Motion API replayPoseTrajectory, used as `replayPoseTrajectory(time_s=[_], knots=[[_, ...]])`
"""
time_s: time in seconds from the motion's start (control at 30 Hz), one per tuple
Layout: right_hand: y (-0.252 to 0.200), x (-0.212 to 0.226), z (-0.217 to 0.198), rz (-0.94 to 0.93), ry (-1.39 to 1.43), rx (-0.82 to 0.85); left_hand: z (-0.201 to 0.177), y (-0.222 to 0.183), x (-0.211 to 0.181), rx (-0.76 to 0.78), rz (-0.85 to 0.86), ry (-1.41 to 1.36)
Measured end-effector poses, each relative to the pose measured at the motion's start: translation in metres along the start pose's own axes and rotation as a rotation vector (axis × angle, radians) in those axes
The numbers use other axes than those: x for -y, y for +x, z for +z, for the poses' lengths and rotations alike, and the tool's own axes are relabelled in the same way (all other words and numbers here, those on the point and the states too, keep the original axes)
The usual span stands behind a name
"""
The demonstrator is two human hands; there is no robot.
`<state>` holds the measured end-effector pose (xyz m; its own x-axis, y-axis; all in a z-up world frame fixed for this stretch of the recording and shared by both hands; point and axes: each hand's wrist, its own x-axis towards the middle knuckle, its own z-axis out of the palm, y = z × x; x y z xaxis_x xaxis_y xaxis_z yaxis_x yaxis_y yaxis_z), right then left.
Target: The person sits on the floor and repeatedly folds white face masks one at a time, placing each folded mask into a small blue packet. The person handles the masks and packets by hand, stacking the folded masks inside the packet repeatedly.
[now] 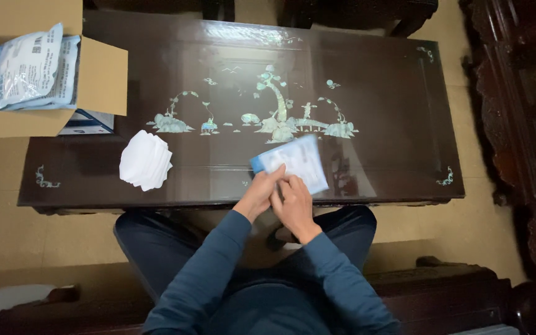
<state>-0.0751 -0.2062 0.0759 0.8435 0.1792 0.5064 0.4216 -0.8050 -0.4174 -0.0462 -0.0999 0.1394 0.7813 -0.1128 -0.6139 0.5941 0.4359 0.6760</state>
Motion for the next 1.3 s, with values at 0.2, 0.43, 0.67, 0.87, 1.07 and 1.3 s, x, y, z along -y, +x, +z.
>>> replayPoseTrajectory(time_s=[0.2,0.43,0.67,0.87,1.07,1.3], knots=[[0.028,-0.058,-0.048,0.450,0.161,-0.028,-0.030,0.019,0.002,0.008,0.027,-0.081],[0.027,-0.087,-0.027,0.903,0.885,0.209,-0.042,0.037,0.015,-0.080,0.076,-0.007],[0.011,-0.107,-0.007,1.022,1.024,0.287,-0.047,0.041,0.016,-0.042,0.003,0.012],[0.047,-0.064,-0.037,0.953,0.997,0.342,-0.066,0.057,0.015,-0.044,0.019,0.118],[0.048,-0.070,-0.023,0.994,1.046,0.346,-0.068,0.069,0.020,-0.081,0.057,0.184],[0.045,-0.082,-0.015,1.058,1.029,0.290,-0.036,0.019,-0.015,-0.204,0.281,0.340]])
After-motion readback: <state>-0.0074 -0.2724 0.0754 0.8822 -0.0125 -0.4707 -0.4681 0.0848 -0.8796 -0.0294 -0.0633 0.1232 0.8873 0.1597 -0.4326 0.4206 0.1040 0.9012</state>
